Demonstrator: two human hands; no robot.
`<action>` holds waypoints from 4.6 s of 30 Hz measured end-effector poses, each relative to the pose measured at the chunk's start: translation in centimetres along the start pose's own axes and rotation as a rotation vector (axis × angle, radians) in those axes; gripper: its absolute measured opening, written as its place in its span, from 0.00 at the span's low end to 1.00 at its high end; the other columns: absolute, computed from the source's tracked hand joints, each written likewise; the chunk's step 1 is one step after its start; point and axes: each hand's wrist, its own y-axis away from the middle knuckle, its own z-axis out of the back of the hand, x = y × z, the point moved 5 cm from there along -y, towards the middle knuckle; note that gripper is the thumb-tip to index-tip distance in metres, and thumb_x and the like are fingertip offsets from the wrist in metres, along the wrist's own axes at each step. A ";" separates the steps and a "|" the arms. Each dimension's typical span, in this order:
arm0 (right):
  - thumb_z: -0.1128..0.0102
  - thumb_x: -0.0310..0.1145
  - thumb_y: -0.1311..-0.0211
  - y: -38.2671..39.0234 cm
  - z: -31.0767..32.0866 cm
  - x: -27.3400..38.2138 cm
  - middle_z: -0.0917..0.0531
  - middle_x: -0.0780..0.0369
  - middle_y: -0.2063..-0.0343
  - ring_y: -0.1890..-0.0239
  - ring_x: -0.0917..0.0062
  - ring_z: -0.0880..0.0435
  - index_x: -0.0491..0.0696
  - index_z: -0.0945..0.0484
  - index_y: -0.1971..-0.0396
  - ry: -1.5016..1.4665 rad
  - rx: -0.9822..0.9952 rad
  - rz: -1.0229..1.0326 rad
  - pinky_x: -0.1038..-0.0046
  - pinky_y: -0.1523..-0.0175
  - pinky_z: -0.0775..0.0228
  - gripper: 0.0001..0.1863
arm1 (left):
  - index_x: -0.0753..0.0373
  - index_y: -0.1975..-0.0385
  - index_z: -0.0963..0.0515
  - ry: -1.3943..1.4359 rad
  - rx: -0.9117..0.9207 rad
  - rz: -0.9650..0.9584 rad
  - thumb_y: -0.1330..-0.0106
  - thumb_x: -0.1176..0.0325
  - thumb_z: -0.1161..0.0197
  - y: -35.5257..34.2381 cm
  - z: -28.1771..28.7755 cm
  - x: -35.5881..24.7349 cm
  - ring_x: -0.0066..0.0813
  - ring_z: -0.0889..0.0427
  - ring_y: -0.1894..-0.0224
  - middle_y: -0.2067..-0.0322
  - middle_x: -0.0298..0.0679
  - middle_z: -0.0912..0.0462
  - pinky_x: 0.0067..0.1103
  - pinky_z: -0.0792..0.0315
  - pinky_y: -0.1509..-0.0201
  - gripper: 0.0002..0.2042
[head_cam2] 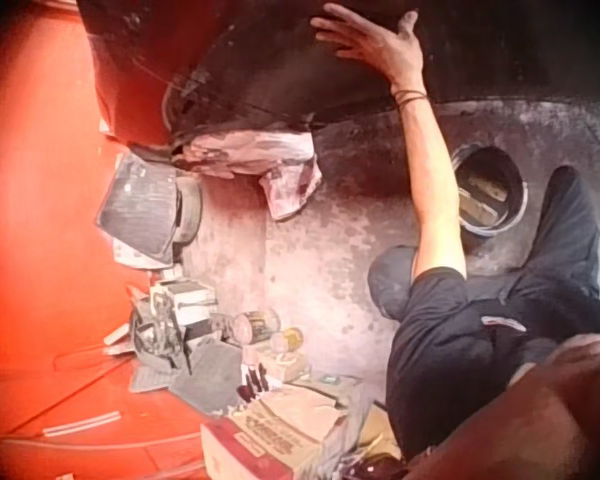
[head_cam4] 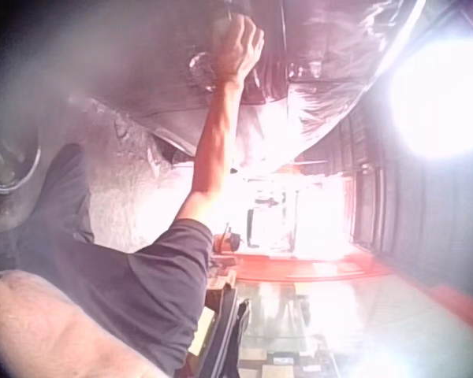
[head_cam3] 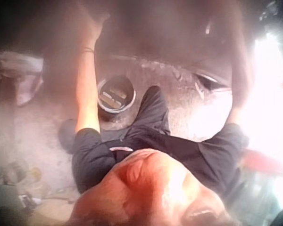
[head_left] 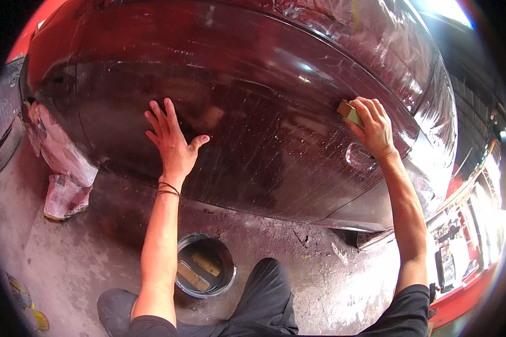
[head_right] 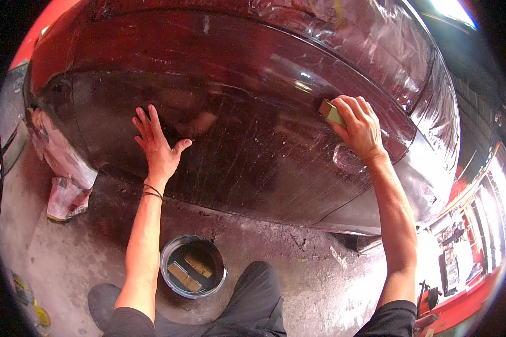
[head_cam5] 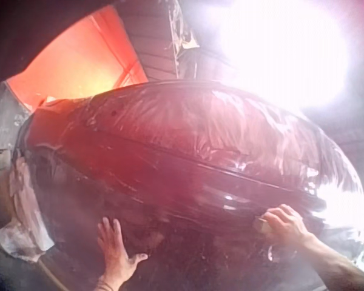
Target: The person sits on the floor and uses a green sanding block to wet-sand the surface of a maroon car door. They repeatedly dip the block into a bucket of water and rub it across the door panel, covering multiple areas.
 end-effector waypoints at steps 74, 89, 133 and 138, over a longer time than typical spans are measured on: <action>0.27 0.40 0.44 -29.2 -5.4 19.8 0.19 0.59 0.53 0.50 0.60 0.19 0.49 0.23 0.49 -0.118 0.009 0.438 0.58 0.46 0.20 0.25 | 0.50 0.15 0.58 0.057 0.001 0.071 0.48 0.49 0.19 -0.2 2.1 1.4 0.62 0.67 0.15 0.16 0.52 0.67 0.69 0.60 0.23 0.63; 0.28 0.39 0.41 -31.8 -6.2 20.8 0.19 0.60 0.56 0.53 0.60 0.18 0.50 0.23 0.45 -0.157 -0.073 0.424 0.58 0.48 0.20 0.25 | 0.50 0.15 0.60 0.060 0.020 0.090 0.48 0.50 0.19 -0.1 1.8 0.8 0.63 0.65 0.16 0.16 0.53 0.65 0.69 0.58 0.23 0.64; 0.28 0.39 0.38 -28.6 -3.4 14.1 0.18 0.56 0.51 0.49 0.55 0.17 0.47 0.23 0.43 -0.068 -0.121 0.323 0.57 0.43 0.22 0.26 | 0.51 0.15 0.58 0.113 0.022 0.058 0.47 0.47 0.21 0.0 1.1 1.2 0.63 0.68 0.16 0.16 0.51 0.68 0.69 0.65 0.22 0.62; 0.28 0.39 0.37 -31.7 -4.4 15.9 0.18 0.57 0.53 0.49 0.57 0.16 0.48 0.23 0.44 -0.040 -0.180 0.333 0.58 0.46 0.19 0.24 | 0.52 0.15 0.59 0.110 0.022 0.056 0.47 0.49 0.20 -0.1 0.9 0.8 0.64 0.68 0.16 0.16 0.52 0.69 0.70 0.66 0.22 0.63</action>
